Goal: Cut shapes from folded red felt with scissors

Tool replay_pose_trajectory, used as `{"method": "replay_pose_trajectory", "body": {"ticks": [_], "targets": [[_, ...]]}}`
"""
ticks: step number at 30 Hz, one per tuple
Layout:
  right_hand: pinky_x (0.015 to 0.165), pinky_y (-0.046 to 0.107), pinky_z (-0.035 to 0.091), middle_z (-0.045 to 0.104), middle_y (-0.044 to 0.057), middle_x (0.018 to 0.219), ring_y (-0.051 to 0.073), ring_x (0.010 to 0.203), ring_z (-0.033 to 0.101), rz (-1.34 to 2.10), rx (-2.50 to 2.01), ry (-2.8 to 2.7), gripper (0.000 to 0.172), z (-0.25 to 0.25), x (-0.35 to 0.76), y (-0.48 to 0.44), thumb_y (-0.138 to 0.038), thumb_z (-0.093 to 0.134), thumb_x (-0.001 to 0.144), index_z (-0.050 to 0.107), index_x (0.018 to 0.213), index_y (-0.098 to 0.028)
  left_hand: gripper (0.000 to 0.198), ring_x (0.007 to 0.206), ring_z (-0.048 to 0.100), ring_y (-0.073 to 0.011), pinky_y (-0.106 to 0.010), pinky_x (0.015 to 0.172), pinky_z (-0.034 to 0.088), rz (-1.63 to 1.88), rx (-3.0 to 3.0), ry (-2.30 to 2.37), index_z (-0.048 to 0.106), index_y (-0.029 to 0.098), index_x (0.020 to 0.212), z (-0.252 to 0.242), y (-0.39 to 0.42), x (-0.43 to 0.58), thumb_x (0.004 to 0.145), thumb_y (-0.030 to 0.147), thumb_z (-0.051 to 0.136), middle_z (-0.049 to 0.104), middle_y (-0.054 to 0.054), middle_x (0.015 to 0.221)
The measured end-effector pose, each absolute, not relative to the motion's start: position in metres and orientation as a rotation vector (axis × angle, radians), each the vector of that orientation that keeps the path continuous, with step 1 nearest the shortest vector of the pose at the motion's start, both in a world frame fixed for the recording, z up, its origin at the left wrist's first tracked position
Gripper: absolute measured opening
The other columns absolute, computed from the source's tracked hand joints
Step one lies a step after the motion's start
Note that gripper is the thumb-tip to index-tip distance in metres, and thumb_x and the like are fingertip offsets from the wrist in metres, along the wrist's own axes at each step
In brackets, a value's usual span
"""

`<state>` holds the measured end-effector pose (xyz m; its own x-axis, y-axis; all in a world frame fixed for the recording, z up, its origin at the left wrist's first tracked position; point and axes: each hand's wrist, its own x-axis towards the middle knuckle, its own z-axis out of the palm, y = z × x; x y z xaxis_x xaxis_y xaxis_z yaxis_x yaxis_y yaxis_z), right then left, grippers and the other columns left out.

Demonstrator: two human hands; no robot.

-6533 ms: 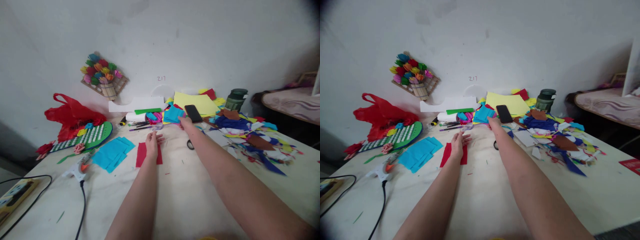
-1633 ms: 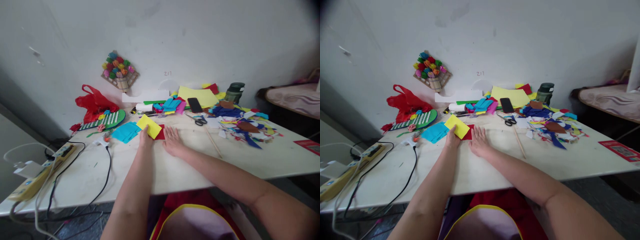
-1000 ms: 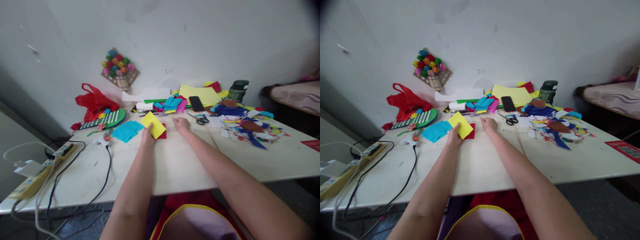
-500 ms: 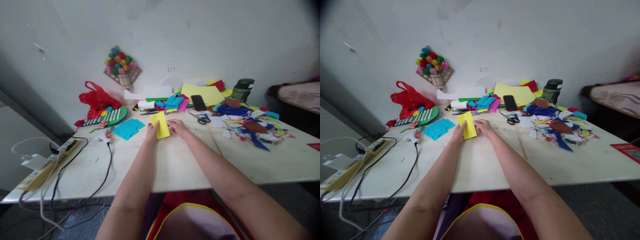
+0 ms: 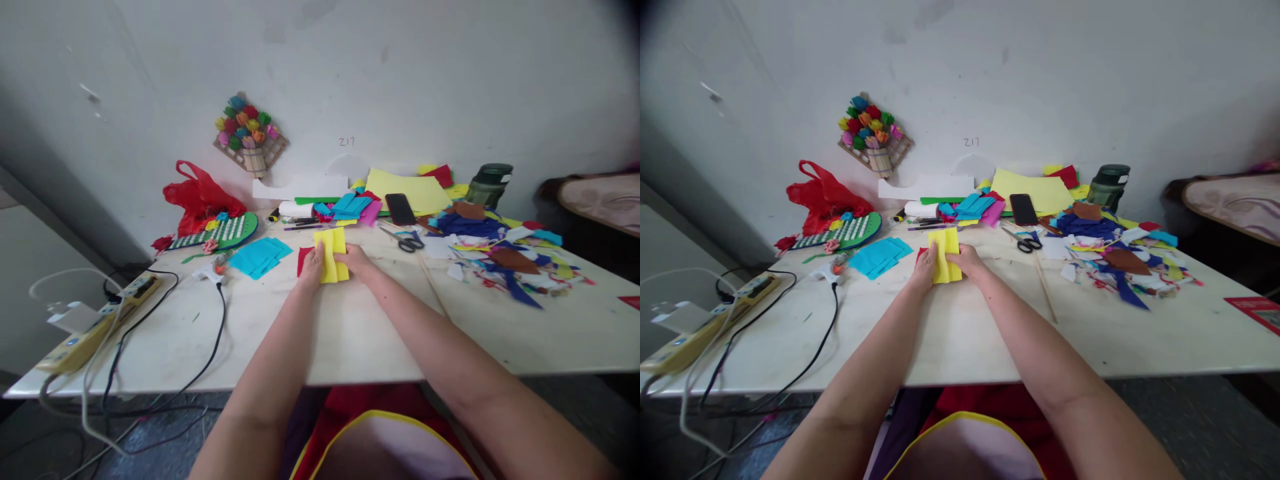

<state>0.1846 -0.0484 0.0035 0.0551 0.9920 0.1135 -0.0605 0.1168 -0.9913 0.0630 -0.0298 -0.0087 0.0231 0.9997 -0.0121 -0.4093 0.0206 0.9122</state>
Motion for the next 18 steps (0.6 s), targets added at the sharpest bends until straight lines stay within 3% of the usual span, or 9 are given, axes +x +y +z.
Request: {"method": "replay_pose_trajectory", "body": {"ticks": [7,12,18], "targets": [[0.064,0.027,0.048,0.069,0.006,0.085,0.02,0.077,0.063,0.666,-1.446,-1.311,0.024,0.006,0.189,-0.046,-0.029,0.06,0.067,0.066,0.087,-0.016,0.049,0.102,0.057,-0.023,-0.029,0.084,0.044,1.403,1.13,0.944,0.059,0.02,0.107,0.001,-0.037,0.066,0.065,0.042,0.07,0.062,-0.009,0.105],[0.065,0.027,0.045,0.069,0.007,0.083,0.022,0.078,0.063,0.265,-1.793,-1.493,0.025,0.014,0.19,-0.053,-0.037,0.053,0.074,0.067,0.088,-0.02,0.041,0.099,0.058,-0.0243,-0.029,0.085,0.044,1.192,1.194,0.786,0.063,0.018,0.1,0.007,-0.047,0.073,0.063,0.032,0.073,0.066,-0.007,0.095],[0.065,0.028,0.044,0.069,0.007,0.083,0.022,0.079,0.063,0.248,-1.75,-1.504,0.027,0.013,0.187,-0.052,-0.041,0.058,0.071,0.065,0.088,-0.021,0.03,0.093,0.061,-0.0239,-0.033,0.08,0.048,1.118,0.988,0.898,0.062,0.016,0.096,-0.005,-0.034,0.074,0.074,0.037,0.06,0.067,-0.009,0.093]]}}
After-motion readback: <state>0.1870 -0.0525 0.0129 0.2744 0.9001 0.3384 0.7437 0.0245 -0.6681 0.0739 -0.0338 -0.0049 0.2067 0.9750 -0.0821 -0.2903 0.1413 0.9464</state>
